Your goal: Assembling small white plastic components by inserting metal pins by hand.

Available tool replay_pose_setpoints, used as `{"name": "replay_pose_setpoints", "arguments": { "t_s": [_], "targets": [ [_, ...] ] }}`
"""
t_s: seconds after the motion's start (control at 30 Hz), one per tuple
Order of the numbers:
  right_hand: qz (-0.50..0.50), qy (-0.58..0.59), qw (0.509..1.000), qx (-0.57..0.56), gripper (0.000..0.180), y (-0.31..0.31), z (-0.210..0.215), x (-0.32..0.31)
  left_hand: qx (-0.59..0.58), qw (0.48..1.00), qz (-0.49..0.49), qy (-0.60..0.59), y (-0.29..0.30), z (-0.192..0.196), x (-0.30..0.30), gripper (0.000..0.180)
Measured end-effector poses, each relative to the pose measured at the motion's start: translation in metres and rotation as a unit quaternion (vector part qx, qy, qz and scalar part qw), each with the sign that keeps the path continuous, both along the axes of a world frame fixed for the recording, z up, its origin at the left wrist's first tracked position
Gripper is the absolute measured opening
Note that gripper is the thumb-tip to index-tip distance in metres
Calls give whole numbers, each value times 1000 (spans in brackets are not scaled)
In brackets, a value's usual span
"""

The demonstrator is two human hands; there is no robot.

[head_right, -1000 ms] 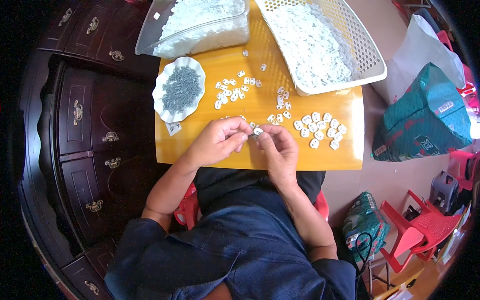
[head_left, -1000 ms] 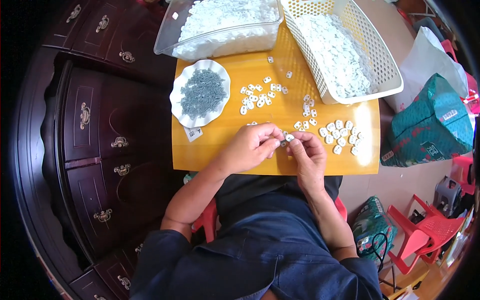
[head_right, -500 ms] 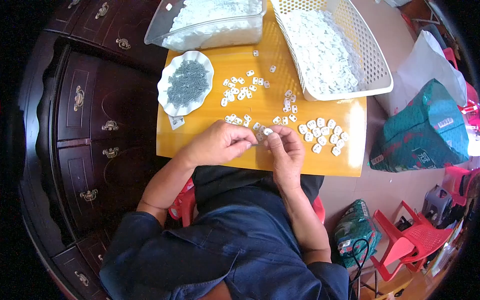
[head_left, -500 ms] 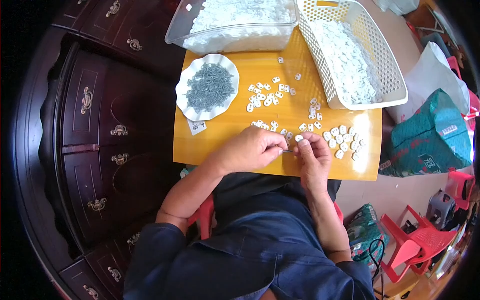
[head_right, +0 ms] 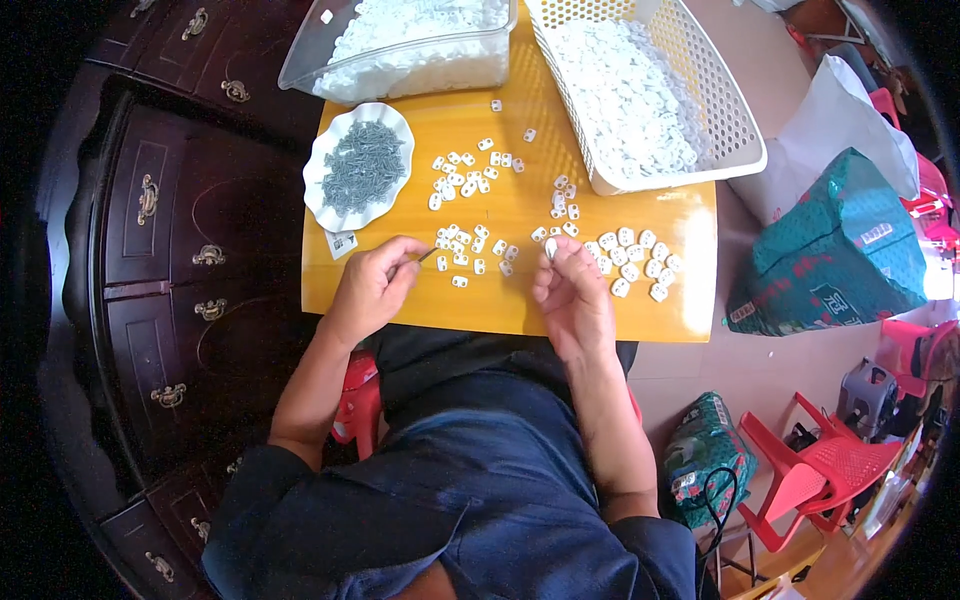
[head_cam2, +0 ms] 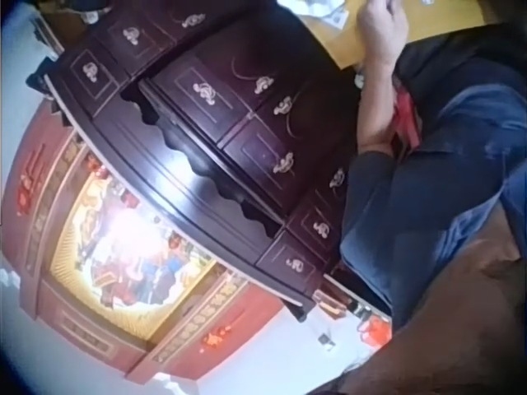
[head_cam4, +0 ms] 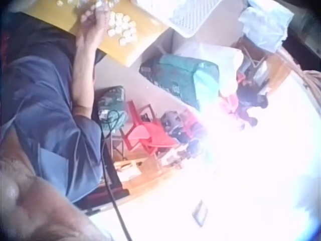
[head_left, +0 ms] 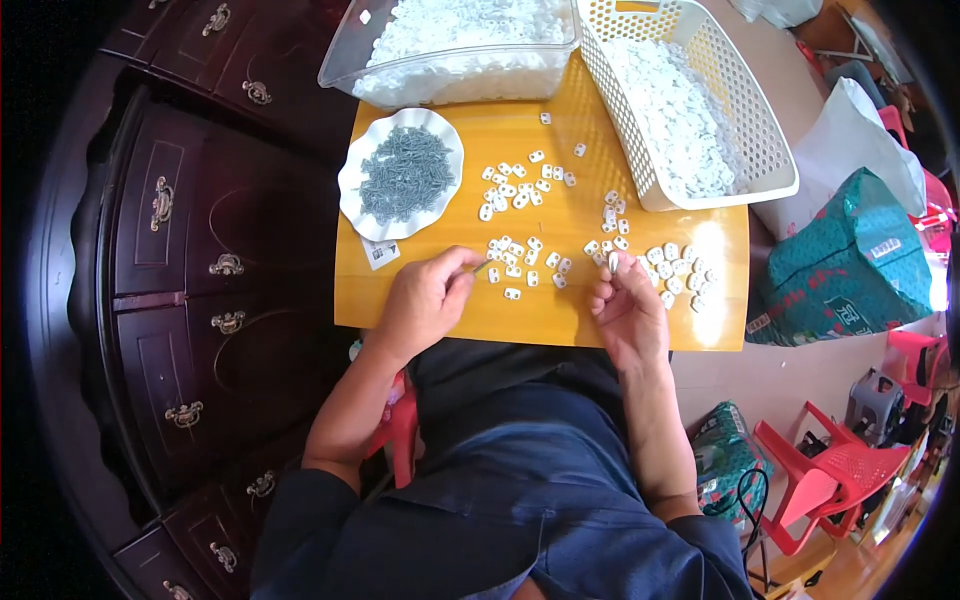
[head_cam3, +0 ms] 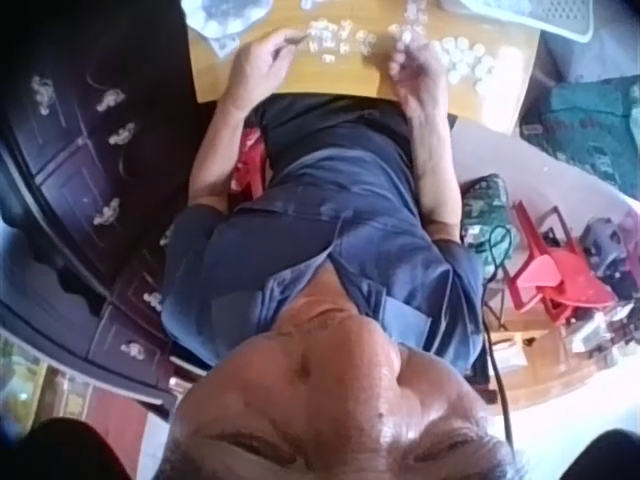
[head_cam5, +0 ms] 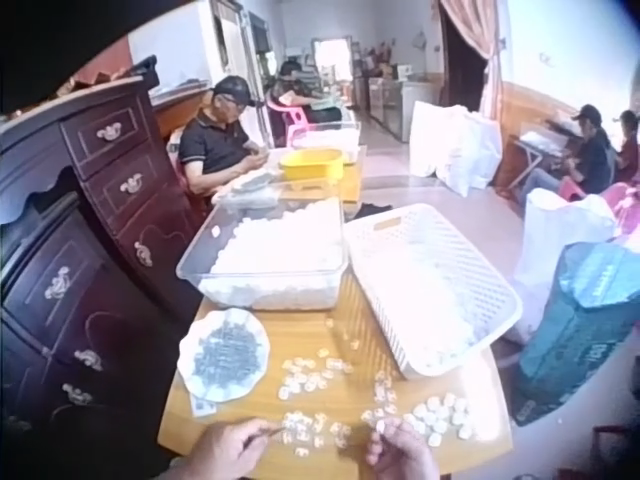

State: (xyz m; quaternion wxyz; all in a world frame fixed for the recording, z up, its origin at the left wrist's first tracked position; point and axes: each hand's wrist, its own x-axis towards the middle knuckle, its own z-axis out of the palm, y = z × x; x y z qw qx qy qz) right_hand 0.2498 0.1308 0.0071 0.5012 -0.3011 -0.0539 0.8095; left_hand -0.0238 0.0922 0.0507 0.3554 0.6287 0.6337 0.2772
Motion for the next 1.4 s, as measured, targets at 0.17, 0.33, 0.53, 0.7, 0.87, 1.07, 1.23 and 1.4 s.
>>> {"name": "replay_pose_setpoints", "arguments": {
  "t_s": [0.17,0.33,0.53,0.7,0.87,1.07,1.23,1.4],
  "targets": [
    [19,66,998,7,25,0,-5,0,55,994,43,85,-6,-8,-6,18],
    [51,153,987,-7,29,5,-5,-4,152,965,67,201,-8,-11,-15,17],
    [37,62,997,-2,37,0,0,3,192,954,45,227,-4,-16,-13,13],
    [38,-60,996,49,31,0,8,-3,175,953,41,244,-5,-14,-15,12],
    [41,-70,994,77,17,0,9,-5,212,946,25,243,-4,-17,-24,14],
    [34,-55,996,69,13,0,9,-3,274,947,72,151,10,8,-43,6],
    [33,-74,995,67,14,1,10,-6,214,936,212,182,48,20,-111,15],
    [53,-81,992,78,15,3,12,-11,169,917,249,261,64,-2,-163,20]
  ]
}}
